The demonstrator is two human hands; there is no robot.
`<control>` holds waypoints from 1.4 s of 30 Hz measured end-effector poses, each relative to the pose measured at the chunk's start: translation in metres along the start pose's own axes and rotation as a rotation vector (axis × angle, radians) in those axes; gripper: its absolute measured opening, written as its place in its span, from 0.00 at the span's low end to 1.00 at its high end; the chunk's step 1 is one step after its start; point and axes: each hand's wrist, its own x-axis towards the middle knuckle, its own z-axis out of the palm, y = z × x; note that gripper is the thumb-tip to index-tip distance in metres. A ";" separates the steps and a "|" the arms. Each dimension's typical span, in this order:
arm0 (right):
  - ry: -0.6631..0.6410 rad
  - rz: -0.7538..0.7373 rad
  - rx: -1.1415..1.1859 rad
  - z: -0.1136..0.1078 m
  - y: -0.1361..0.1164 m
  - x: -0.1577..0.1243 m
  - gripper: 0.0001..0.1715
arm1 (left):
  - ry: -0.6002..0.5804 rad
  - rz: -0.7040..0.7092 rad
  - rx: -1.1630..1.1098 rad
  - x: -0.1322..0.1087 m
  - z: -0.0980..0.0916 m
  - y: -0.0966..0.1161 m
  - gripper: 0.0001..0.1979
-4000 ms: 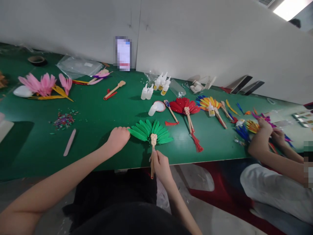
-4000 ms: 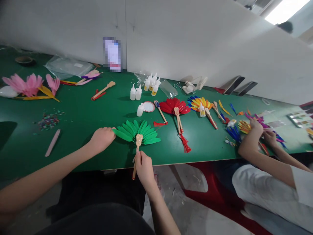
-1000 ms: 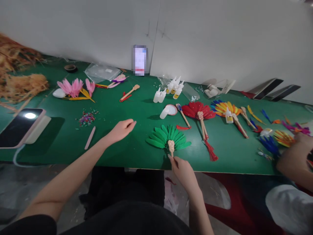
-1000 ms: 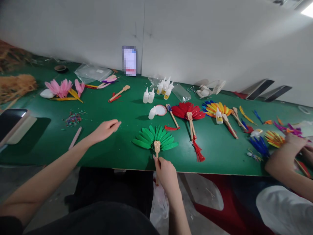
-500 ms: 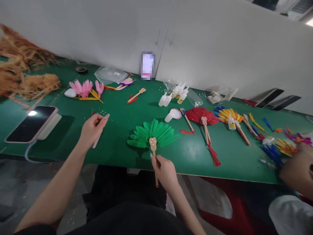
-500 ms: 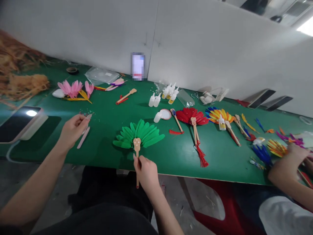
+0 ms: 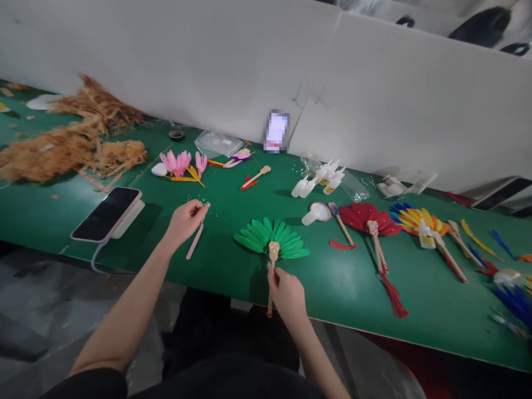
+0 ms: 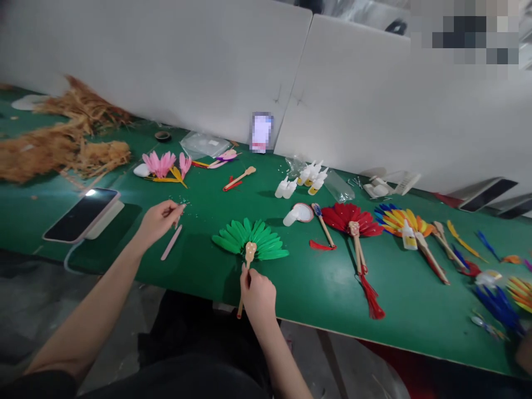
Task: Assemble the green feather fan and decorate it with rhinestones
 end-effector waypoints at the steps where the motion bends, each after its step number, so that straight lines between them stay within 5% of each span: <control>1: -0.015 0.008 -0.008 0.000 0.001 -0.001 0.23 | -0.014 0.005 0.026 0.003 0.001 -0.001 0.18; 19: -0.132 -0.043 -0.035 -0.005 0.011 0.004 0.21 | -0.138 0.186 0.551 0.033 0.045 -0.020 0.21; 28: -0.106 -0.068 -0.016 -0.001 0.015 0.003 0.22 | 0.004 0.092 0.520 0.051 0.008 -0.030 0.19; 36: -0.102 -0.089 0.003 -0.001 0.018 0.003 0.22 | -0.071 0.081 0.415 0.044 -0.014 -0.031 0.19; 42: -0.092 -0.106 0.016 0.002 0.020 0.004 0.22 | 0.003 0.107 0.431 0.044 -0.030 -0.039 0.19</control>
